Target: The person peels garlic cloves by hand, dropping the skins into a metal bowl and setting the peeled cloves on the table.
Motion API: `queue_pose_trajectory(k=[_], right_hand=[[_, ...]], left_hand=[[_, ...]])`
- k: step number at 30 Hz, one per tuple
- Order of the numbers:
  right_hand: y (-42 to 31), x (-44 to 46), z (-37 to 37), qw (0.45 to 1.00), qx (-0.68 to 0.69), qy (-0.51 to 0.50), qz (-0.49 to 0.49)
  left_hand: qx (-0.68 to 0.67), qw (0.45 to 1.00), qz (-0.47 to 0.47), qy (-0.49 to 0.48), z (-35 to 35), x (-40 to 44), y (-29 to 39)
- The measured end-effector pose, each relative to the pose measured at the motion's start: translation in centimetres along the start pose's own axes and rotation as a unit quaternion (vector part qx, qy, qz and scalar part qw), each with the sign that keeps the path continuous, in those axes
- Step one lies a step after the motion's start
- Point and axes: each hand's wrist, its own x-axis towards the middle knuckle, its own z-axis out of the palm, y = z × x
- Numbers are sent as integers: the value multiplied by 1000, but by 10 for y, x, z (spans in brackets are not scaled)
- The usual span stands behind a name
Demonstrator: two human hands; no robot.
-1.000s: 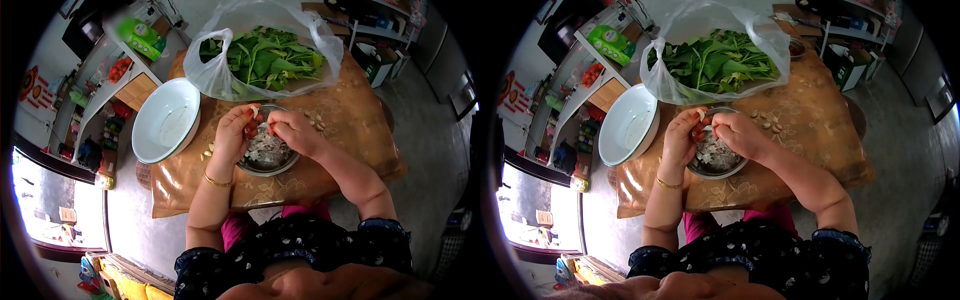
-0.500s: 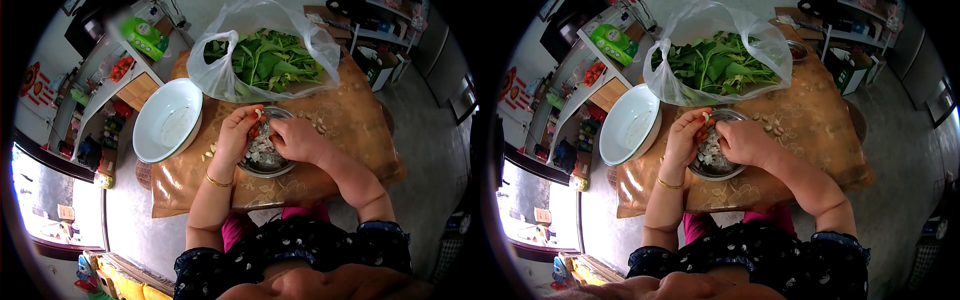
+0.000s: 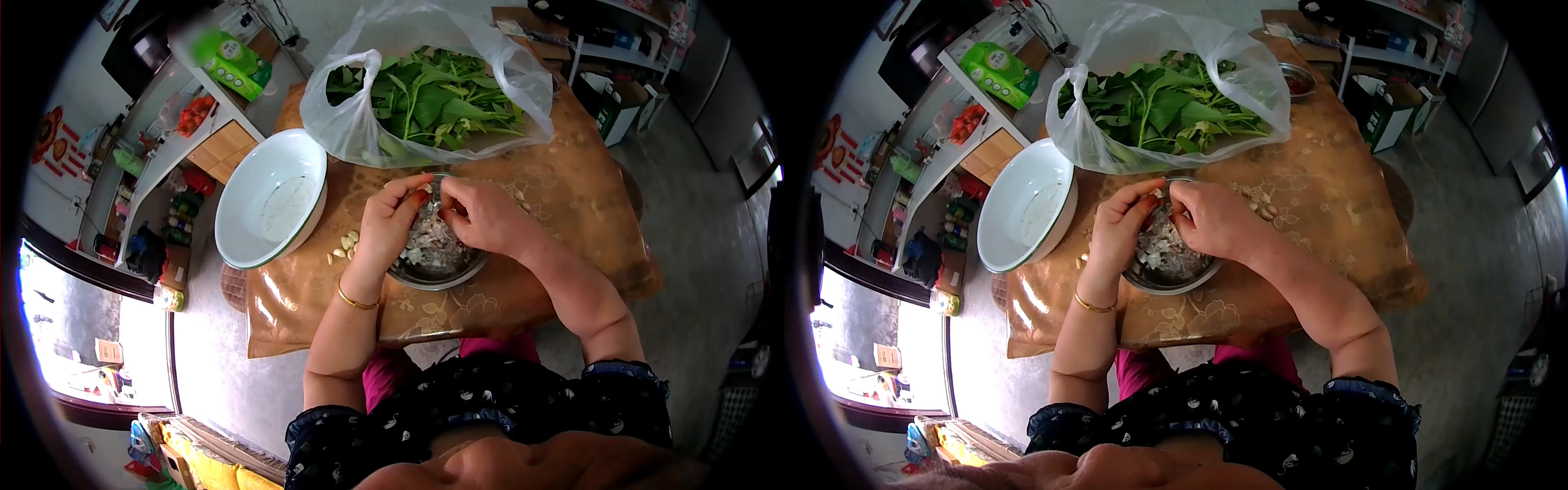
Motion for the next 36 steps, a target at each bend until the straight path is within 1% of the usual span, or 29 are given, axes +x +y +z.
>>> queue_pose_trajectory(k=[3, 6, 9, 12, 16, 21, 24, 28, 31, 36], right_hand=[[1, 0, 0, 1000, -5, 0, 12], [13, 1, 7, 998, -15, 38, -38], [16, 0, 9, 997, -3, 68, -25], [14, 2, 8, 996, 47, 70, -4], [17, 3, 10, 995, 74, 62, 7], [22, 4, 14, 993, 98, 66, -7], [20, 4, 12, 992, 117, 48, 20], [21, 4, 13, 993, 112, 46, 15], [25, 3, 15, 994, 96, 59, -1], [23, 2, 17, 995, 65, 75, 8]], left_hand=[[55, 998, 26, -4, -1, -1, 0], [86, 995, 46, -8, -1, 0, 0], [112, 991, 66, -12, -2, 0, -3], [140, 985, 96, -17, 0, 0, -4], [184, 973, 136, -20, 4, -1, 2], [188, 971, 147, -11, 6, -2, 2], [207, 964, 165, -10, 6, -1, 1], [227, 957, 180, -15, 6, -1, 1], [253, 939, 231, -3, 8, -1, 0], [259, 939, 225, 2, 11, -3, 1]])
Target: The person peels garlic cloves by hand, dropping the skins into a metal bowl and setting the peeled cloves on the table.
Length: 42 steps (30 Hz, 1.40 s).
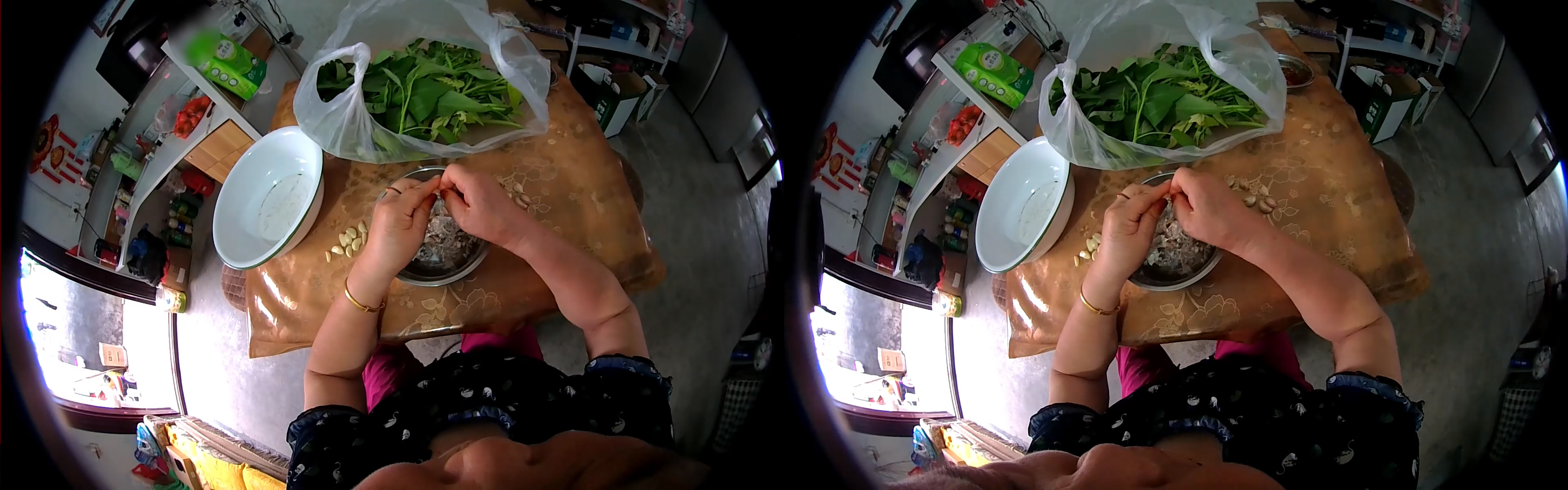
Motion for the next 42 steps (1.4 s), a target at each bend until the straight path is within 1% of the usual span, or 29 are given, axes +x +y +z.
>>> queue_pose_trajectory(k=[4, 7, 9, 12, 16, 19, 21, 25, 27, 31, 33, 36, 39, 42], right_hand=[[-3, 1, -1, 998, 50, -1, 30], [-1, 2, -3, 991, 119, -14, 66], [-2, 3, -5, 983, 156, -29, 97], [-3, 4, -8, 979, 165, -41, 115], [-6, 4, -9, 974, 188, -48, 120], [-8, 4, -10, 971, 196, -63, 122], [-11, 3, -11, 969, 199, -77, 124], [-9, 3, -8, 978, 177, -75, 85], [-10, 2, -7, 981, 167, -71, 64], [-10, 1, -8, 978, 174, -99, 61], [-10, 0, -8, 977, 176, -106, 61], [-17, 1, -13, 986, 106, -117, 44], [-13, -1, -6, 995, 53, -85, -23], [-12, 0, -3, 995, 5, -89, -34]], left_hand=[[-23, 1000, 5, 7, 2, -1, -1], [-98, 991, -94, -10, -1, 0, 4], [-117, 985, -122, -15, -2, -1, 4], [-144, 977, -154, -23, -2, -1, 3], [-202, 958, -201, -42, -7, -1, 4], [-273, 934, -226, -37, -5, -2, -3], [-296, 921, -253, -36, -7, 0, -2], [-364, 880, -304, -24, -10, 2, -5], [-411, 858, -308, -18, -11, 2, -7], [-458, 825, -330, 12, -12, 4, -4], [-463, 819, -338, 26, -12, 6, -5], [-478, 814, -329, 34, -14, 4, -9], [-486, 812, -322, 35, -14, 3, -9], [-482, 814, -322, 40, -13, 3, -6]])
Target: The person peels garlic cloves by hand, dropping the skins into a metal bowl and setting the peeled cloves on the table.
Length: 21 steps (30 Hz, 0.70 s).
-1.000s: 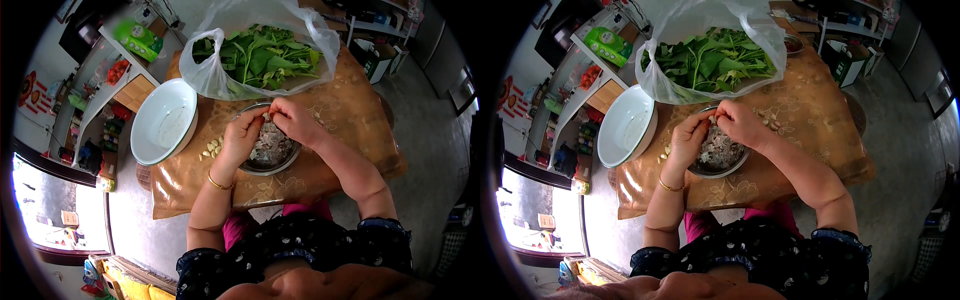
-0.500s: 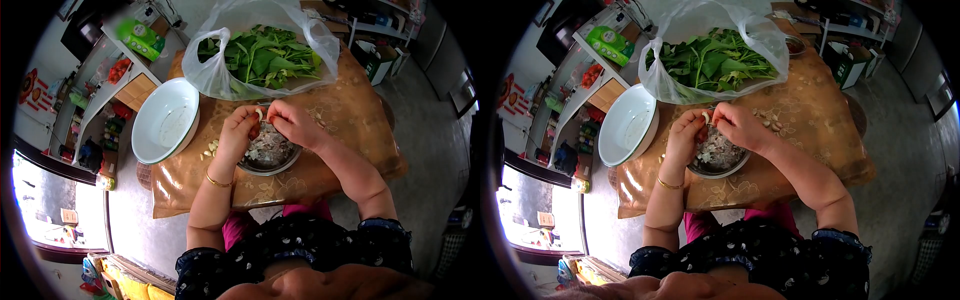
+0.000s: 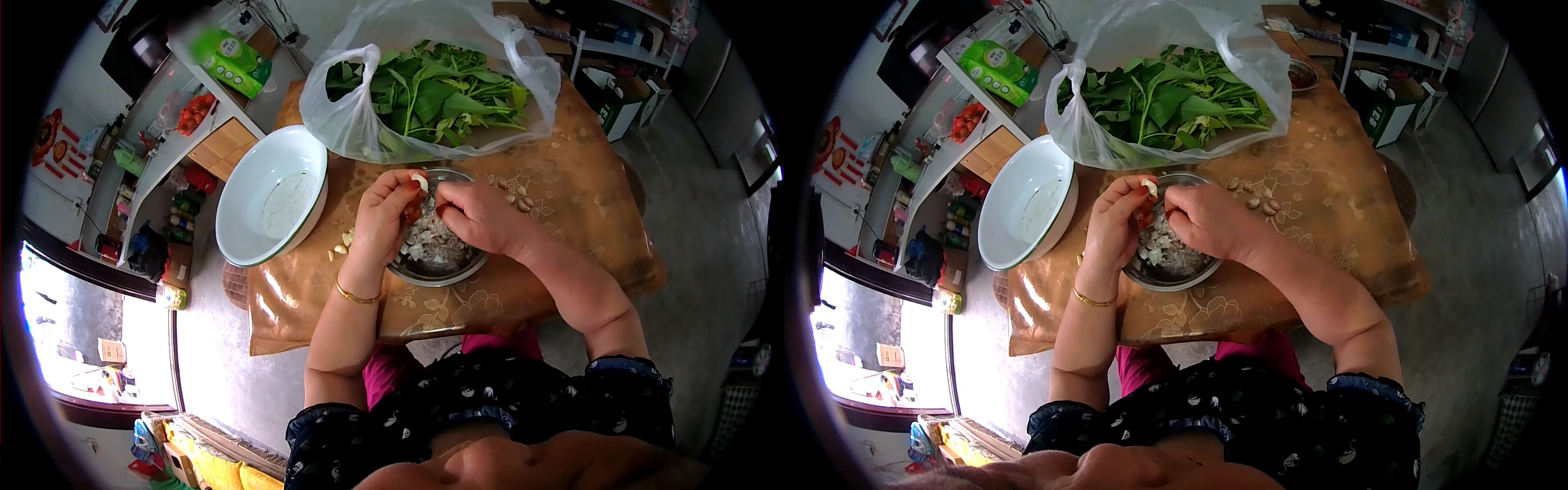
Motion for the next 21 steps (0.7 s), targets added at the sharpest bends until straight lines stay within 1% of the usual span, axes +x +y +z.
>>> queue_pose_trajectory(k=[4, 6, 7, 9, 12, 16, 21], right_hand=[[-1, -1, 1, 1000, -9, -5, 20], [0, -2, 2, 999, -3, 0, 32], [-1, -2, 1, 999, 21, 2, 49], [-3, -1, 1, 994, 68, 8, 83], [9, 1, 7, 996, 72, 41, 41], [10, 1, 7, 996, 62, 59, 26], [1, 1, 1, 996, 13, 68, 57]], left_hand=[[6, 1000, -2, -3, 4, -3, 2], [5, 1000, 3, -22, -2, -1, -3], [4, 999, 6, -32, -4, 0, -5], [35, 999, 14, -19, -3, 0, -7], [52, 998, 17, -11, 3, -1, -8], [76, 997, 19, -7, 6, -3, -7], [260, 958, 120, -26, 3, -4, -9]])
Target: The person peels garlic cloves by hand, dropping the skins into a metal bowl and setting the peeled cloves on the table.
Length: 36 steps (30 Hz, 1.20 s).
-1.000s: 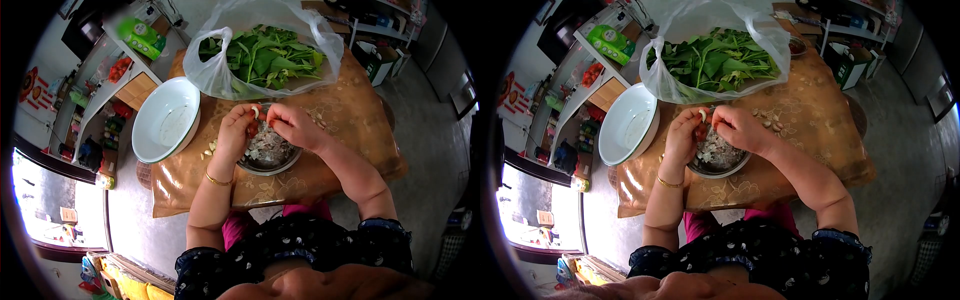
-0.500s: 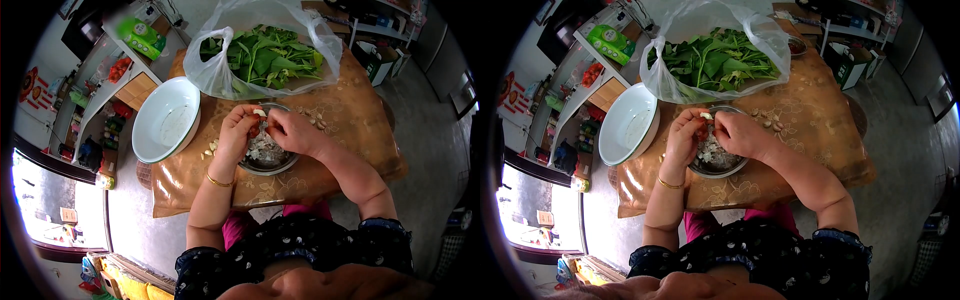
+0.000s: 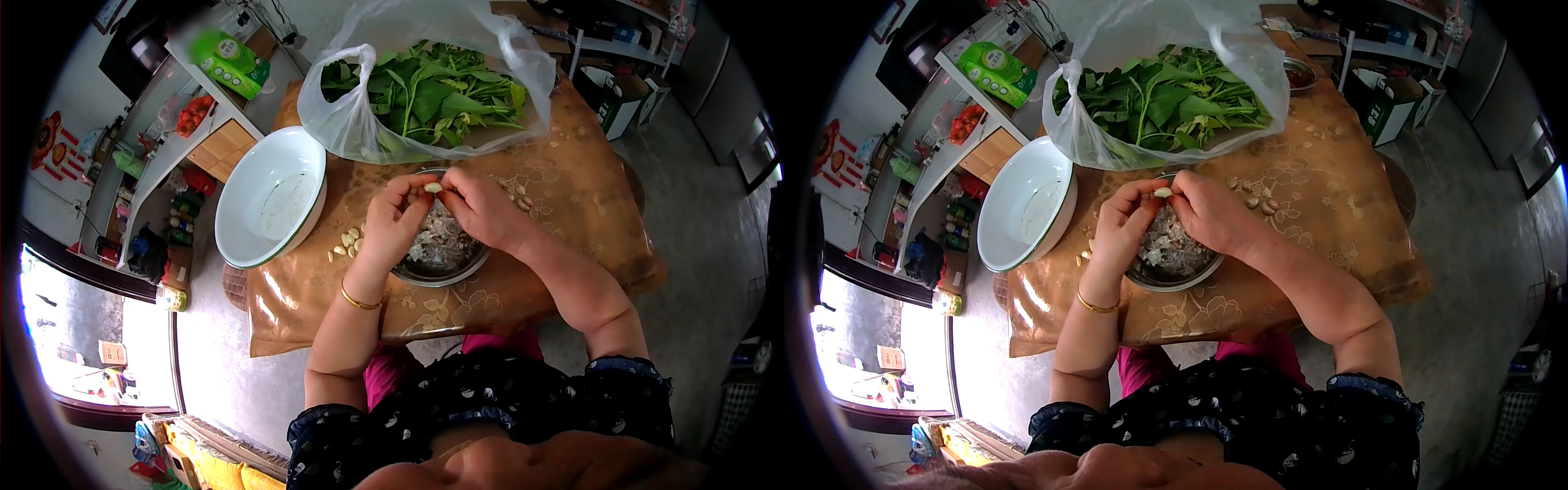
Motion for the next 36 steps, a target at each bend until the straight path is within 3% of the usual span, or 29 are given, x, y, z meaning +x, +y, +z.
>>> queue_pose_trajectory(k=[4, 10, 13, 16, 19, 28, 34, 36], right_hand=[[-1, 0, -2, 999, -21, 5, -28], [3, 1, -1, 998, -20, 21, -59], [3, 1, -2, 998, -24, 13, -58], [3, 1, -2, 997, -34, 15, -61], [6, 1, 1, 997, -35, 23, -59], [5, 0, -1, 1000, -12, 8, -22], [3, 0, -4, 1000, 14, -7, -11], [4, 1, -4, 998, 52, -21, 8]], left_hand=[[125, 991, 47, -8, -4, 1, -3], [99, 995, -8, 1, -4, 1, 9], [53, 998, 18, 20, 0, 2, 5], [157, 981, 116, 5, -5, 3, 0], [123, 992, 38, 10, 1, 0, 5], [103, 994, 40, 2, 2, -1, 0], [45, 998, -37, 1, 1, 0, 7], [85, 996, 1, 3, -1, 0, 7]])
